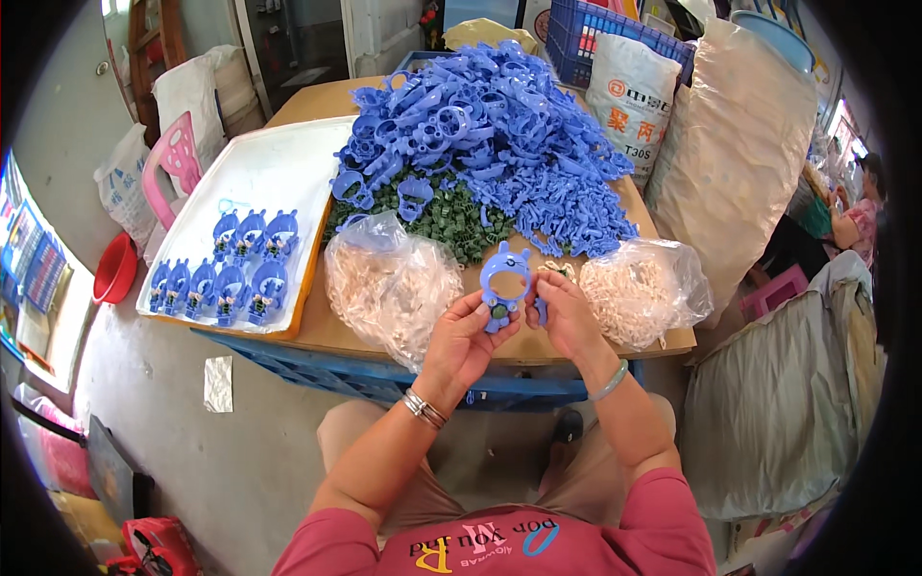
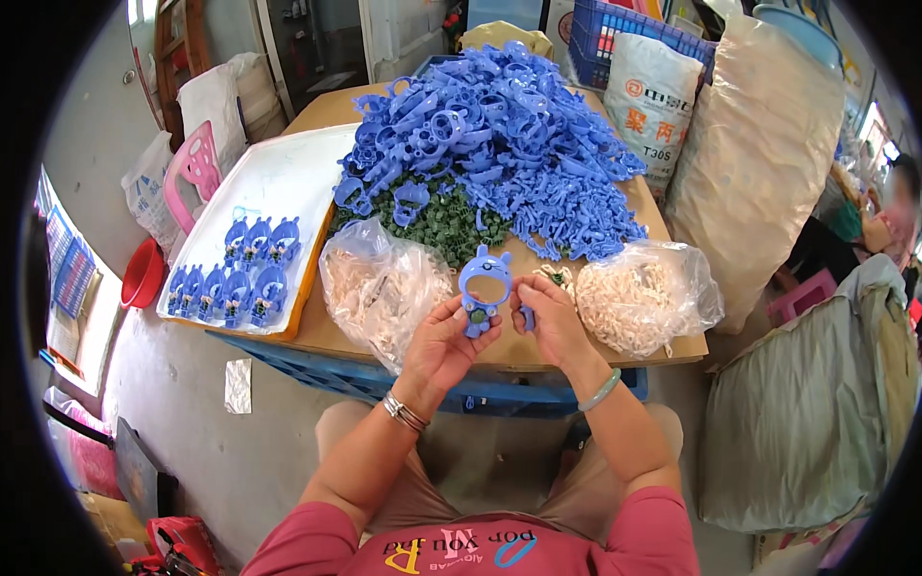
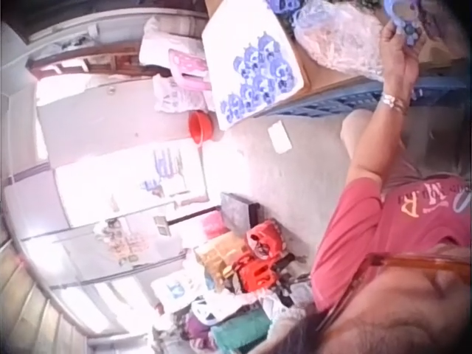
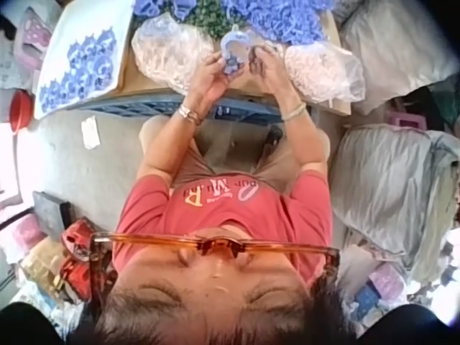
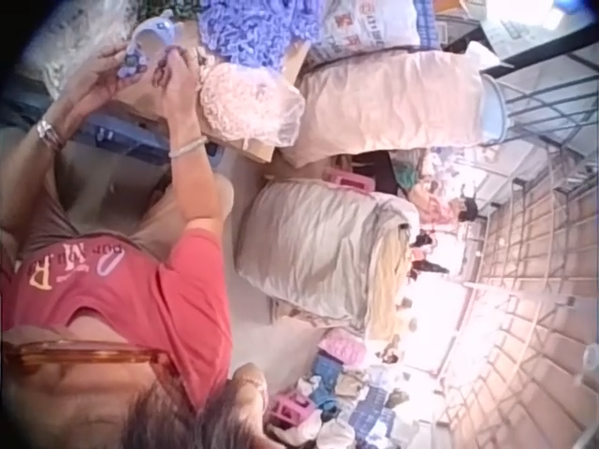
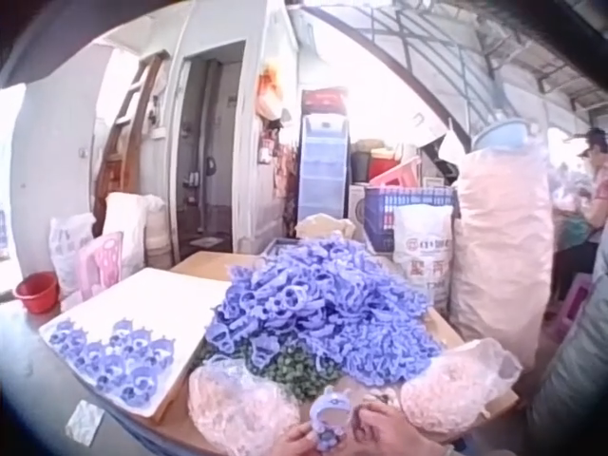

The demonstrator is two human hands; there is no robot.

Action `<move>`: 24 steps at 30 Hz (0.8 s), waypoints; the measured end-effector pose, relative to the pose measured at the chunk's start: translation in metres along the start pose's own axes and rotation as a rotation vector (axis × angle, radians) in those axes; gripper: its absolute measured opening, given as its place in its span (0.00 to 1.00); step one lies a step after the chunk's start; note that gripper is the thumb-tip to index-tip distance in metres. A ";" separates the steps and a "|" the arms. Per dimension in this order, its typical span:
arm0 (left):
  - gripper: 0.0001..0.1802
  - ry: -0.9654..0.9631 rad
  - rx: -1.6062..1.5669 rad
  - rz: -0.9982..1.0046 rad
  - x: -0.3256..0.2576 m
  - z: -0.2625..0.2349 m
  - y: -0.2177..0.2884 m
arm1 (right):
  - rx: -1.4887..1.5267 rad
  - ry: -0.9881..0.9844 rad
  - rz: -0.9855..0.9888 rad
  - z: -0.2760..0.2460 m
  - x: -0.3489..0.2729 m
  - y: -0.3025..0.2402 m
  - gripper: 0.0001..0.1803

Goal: Assembling small plastic toy components and placing them on a tray.

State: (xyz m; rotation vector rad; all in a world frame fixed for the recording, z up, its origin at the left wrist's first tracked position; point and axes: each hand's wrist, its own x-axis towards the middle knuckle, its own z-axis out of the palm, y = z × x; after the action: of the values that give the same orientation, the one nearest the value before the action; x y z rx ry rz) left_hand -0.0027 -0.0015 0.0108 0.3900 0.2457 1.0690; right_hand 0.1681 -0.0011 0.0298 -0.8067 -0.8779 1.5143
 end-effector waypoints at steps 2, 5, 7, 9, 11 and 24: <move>0.13 0.013 0.010 0.010 0.000 0.000 -0.001 | -0.081 -0.012 -0.033 -0.007 0.002 0.000 0.08; 0.12 0.047 0.006 0.027 0.001 -0.003 -0.001 | -0.266 -0.040 -0.083 -0.011 0.003 0.001 0.12; 0.11 0.070 -0.013 0.030 0.002 -0.005 -0.001 | -0.373 -0.052 -0.096 -0.012 0.003 0.002 0.14; 0.11 0.093 -0.022 0.032 0.003 -0.008 0.002 | -0.391 -0.097 -0.139 -0.010 0.005 0.009 0.16; 0.12 0.117 -0.020 0.032 0.005 -0.007 0.001 | -0.347 -0.103 -0.151 -0.018 0.005 0.013 0.17; 0.11 0.118 -0.009 0.035 0.007 -0.011 -0.003 | -0.402 -0.206 -0.433 -0.015 0.001 -0.003 0.10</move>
State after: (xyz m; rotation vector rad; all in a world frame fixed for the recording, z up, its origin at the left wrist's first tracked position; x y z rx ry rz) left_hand -0.0014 0.0050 -0.0001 0.3241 0.3398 1.1285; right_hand 0.1822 0.0010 0.0255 -0.6912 -1.4401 1.0618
